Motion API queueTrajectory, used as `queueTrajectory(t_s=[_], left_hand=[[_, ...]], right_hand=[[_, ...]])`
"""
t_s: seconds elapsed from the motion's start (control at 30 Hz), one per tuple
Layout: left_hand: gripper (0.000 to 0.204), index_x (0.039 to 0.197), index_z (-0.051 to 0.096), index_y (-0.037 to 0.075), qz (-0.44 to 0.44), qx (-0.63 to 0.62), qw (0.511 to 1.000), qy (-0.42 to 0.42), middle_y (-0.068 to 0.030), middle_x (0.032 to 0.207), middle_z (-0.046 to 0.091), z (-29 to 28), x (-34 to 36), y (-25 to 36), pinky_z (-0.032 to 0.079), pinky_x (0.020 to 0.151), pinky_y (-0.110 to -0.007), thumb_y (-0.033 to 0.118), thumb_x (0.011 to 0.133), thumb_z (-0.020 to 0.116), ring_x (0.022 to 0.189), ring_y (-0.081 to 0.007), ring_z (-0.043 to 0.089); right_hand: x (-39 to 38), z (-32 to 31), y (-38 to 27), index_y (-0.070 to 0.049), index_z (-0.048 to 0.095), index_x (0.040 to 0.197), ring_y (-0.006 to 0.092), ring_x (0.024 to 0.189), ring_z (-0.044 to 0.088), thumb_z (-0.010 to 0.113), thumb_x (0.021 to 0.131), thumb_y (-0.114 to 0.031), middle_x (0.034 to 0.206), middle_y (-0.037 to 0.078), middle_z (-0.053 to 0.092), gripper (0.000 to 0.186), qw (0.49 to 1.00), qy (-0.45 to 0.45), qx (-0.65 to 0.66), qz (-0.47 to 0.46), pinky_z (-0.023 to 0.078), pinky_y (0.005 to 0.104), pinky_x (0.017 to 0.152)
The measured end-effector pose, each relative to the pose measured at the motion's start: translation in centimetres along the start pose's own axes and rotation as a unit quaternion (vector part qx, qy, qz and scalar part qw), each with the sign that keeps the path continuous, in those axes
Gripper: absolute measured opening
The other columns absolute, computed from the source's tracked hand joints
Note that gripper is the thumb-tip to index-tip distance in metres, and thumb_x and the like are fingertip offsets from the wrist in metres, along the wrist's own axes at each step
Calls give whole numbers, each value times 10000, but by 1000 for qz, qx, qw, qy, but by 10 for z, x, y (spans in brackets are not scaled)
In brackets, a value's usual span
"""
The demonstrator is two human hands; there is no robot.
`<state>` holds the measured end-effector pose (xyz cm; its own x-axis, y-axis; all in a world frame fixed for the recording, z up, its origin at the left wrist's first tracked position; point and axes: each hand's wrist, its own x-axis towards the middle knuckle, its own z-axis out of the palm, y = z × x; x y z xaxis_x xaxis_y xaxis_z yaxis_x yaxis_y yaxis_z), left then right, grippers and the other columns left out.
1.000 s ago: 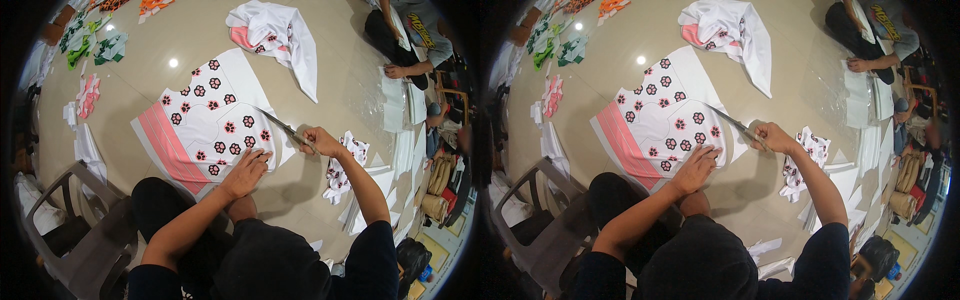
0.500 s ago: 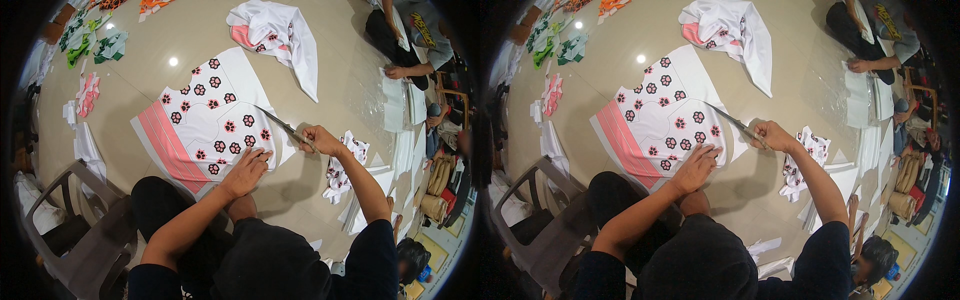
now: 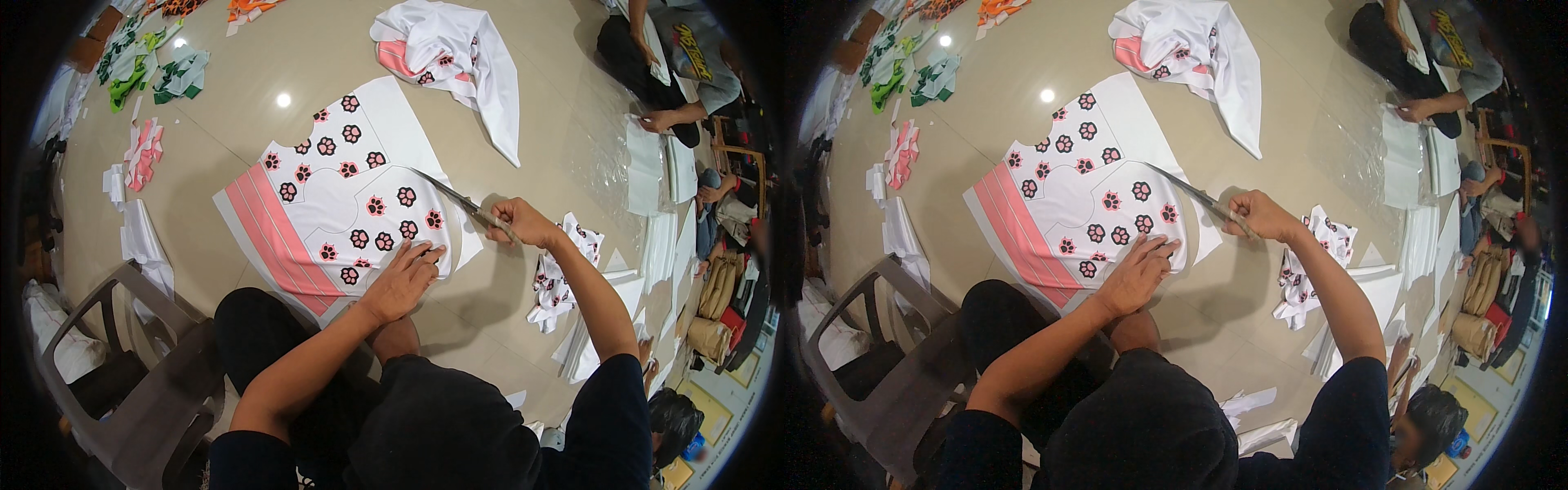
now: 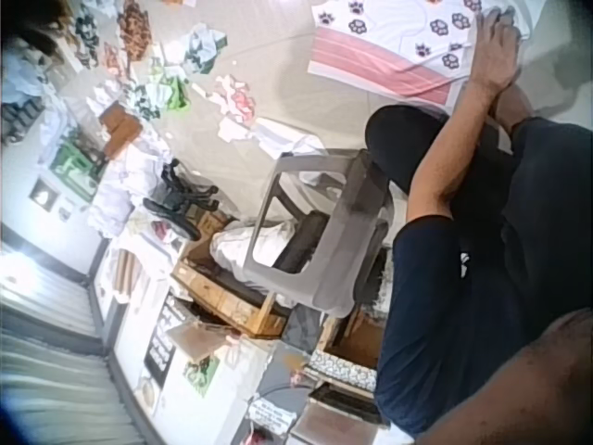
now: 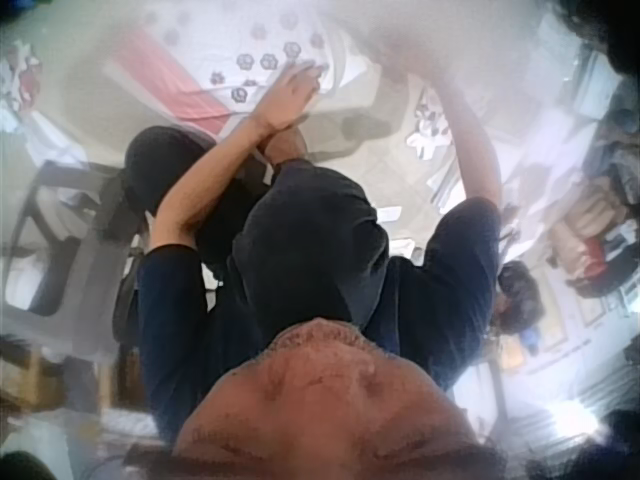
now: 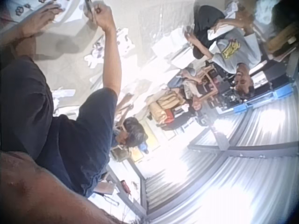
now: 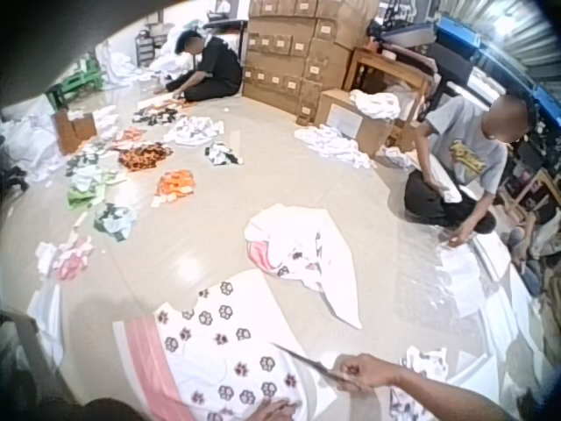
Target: The person cuts a piece of white fabric with a pink and floral pattern using scissors. They follow a pre-drawn outline on the fabric, carefully maneuvering the scissors to separate the patterned section from the rest of the material.
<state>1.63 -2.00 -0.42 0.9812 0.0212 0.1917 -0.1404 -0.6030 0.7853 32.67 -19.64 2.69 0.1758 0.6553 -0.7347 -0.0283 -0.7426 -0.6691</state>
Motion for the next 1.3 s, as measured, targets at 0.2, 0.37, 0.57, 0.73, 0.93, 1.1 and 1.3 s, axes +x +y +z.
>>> queueTrajectory(t_s=[0.2, 0.37, 0.57, 0.73, 0.93, 1.1, 1.3], left_hand=[[180, 1156, 541, 61, -4, -3, 1000, -1, -191, 1593, 562, 1, -1, -2, 350, 1255, -671, 82, 1021, 658, 1498, -439, 494], [214, 1150, 525, 62, -3, -6, 1000, 4, -193, 1585, 576, 2, -1, -2, 358, 1246, -682, 54, 1003, 681, 1484, -451, 511], [217, 1156, 528, 65, -8, -8, 1000, 6, -182, 1584, 579, 2, -2, -2, 364, 1246, -681, 63, 1007, 686, 1482, -448, 512], [210, 1158, 530, 64, -5, -11, 1000, 11, -179, 1579, 584, 2, -1, -2, 371, 1243, -680, 62, 1012, 681, 1480, -444, 514], [211, 1159, 532, 64, -4, -8, 1000, 11, -179, 1573, 586, 0, -1, -1, 374, 1241, -679, 54, 1008, 680, 1475, -441, 519], [221, 1155, 533, 62, -5, -10, 1000, 9, -187, 1574, 583, -1, -1, -1, 376, 1239, -682, 48, 995, 685, 1474, -445, 520], [228, 1147, 537, 55, -3, -13, 1000, 14, -194, 1576, 580, -2, 0, 0, 373, 1239, -686, 39, 980, 691, 1474, -450, 522]], right_hand=[[6, -4, -2, -56, 649, 845, 63, 601, 589, 889, 893, -116, 743, -4, 686, 252, 1000, -9, -9, 0, 454, 249, 541], [6, -3, -5, -74, 650, 824, 56, 601, 553, 886, 868, -131, 701, -31, 647, 247, 1000, -6, 2, 10, 415, 260, 551], [2, -5, -18, -70, 650, 818, 61, 623, 559, 881, 868, -136, 724, -27, 651, 246, 1000, -10, -10, 21, 430, 264, 569], [3, -9, -15, -72, 647, 810, 61, 620, 551, 879, 865, -144, 717, -38, 639, 249, 1000, -9, -24, 4, 434, 271, 571], [9, -12, -22, -68, 650, 796, 63, 599, 552, 886, 848, -138, 681, -42, 619, 252, 999, -14, -40, 5, 433, 276, 556], [14, -14, -32, -62, 648, 783, 65, 582, 567, 886, 845, -138, 677, -35, 626, 257, 999, -17, -51, 4, 429, 276, 541], [17, -17, -35, -55, 650, 787, 67, 577, 557, 878, 844, -133, 675, -25, 637, 248, 998, -21, -54, 7, 424, 279, 541]])
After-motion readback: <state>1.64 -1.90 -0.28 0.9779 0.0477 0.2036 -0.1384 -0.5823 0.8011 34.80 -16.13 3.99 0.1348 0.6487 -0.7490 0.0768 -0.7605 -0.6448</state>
